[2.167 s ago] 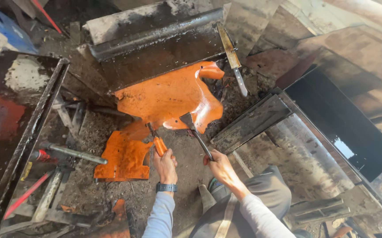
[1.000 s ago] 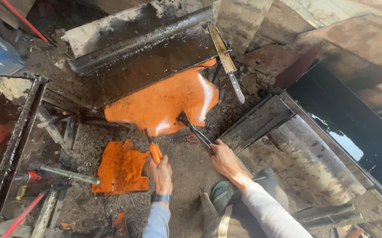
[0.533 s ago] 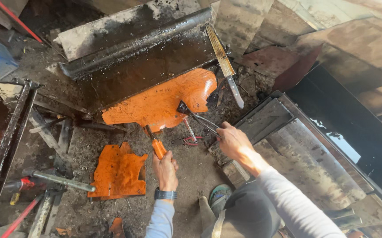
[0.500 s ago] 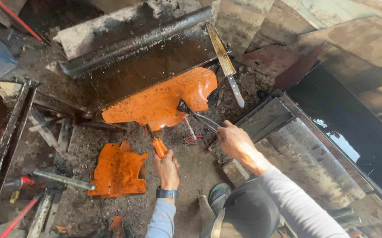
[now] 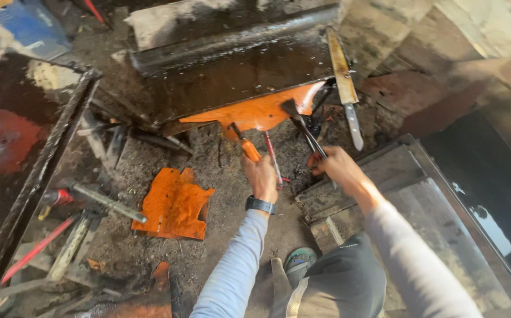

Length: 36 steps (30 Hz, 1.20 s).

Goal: The person uses pliers to hold and submerge orange plastic pieces into a dark liquid bath, then removes them and places them on a metal surface. The person repeats this process with a cylindrical orange plastic part, dipping and rotating it in the bath.

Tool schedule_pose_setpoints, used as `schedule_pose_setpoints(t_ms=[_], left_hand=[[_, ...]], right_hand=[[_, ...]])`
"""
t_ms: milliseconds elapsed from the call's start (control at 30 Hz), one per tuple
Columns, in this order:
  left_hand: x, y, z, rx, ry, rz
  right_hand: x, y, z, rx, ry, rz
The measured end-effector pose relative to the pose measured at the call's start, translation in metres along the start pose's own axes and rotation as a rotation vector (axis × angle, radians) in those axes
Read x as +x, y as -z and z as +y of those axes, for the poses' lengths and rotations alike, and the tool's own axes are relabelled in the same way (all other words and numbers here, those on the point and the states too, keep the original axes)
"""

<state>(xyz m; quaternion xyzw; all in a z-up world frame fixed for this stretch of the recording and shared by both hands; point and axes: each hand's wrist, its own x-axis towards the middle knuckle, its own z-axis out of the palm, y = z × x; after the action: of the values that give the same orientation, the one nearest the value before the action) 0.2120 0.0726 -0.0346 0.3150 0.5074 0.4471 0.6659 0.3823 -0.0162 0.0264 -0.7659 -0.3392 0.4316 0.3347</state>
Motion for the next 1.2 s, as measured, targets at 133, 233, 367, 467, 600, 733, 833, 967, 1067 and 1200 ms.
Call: schedule_pose_setpoints(t_ms=[133, 233, 367, 467, 600, 733, 833, 967, 1067, 1200], left_hand=[[-0.003, 0.004, 0.000, 0.027, -0.019, -0.034], [-0.004, 0.019, 0.007, -0.063, 0.112, -0.093], [0.000, 0.018, 0.016, -0.042, 0.150, -0.098], [0.002, 0.019, 0.016, -0.033, 0.149, -0.091], [-0.005, 0.024, 0.013, -0.044, 0.134, -0.061], [0.008, 0.003, 0.011, -0.020, 0.097, -0.118], [0.016, -0.003, 0.000, 0.131, -0.060, -0.110], [0.017, 0.014, -0.014, -0.001, 0.129, -0.219], [0.015, 0.030, -0.038, -0.193, 0.174, -0.326], [0.028, 0.022, -0.057, -0.443, 0.257, -0.397]], right_hand=[[-0.036, -0.038, 0.016, 0.335, -0.183, 0.018], [-0.040, -0.065, 0.018, 0.393, -0.193, -0.009], [-0.038, -0.090, 0.015, 0.386, -0.180, -0.022], [-0.032, -0.104, 0.015, 0.439, -0.168, -0.045], [-0.030, -0.117, 0.012, 0.455, -0.075, 0.060], [-0.021, -0.105, -0.005, 0.205, 0.107, 0.218], [-0.015, -0.088, -0.019, 0.202, 0.020, 0.185], [-0.015, -0.060, -0.044, 0.285, -0.121, 0.071], [-0.017, -0.056, -0.043, 0.380, -0.132, 0.024], [-0.017, -0.055, -0.046, 0.444, -0.104, -0.010]])
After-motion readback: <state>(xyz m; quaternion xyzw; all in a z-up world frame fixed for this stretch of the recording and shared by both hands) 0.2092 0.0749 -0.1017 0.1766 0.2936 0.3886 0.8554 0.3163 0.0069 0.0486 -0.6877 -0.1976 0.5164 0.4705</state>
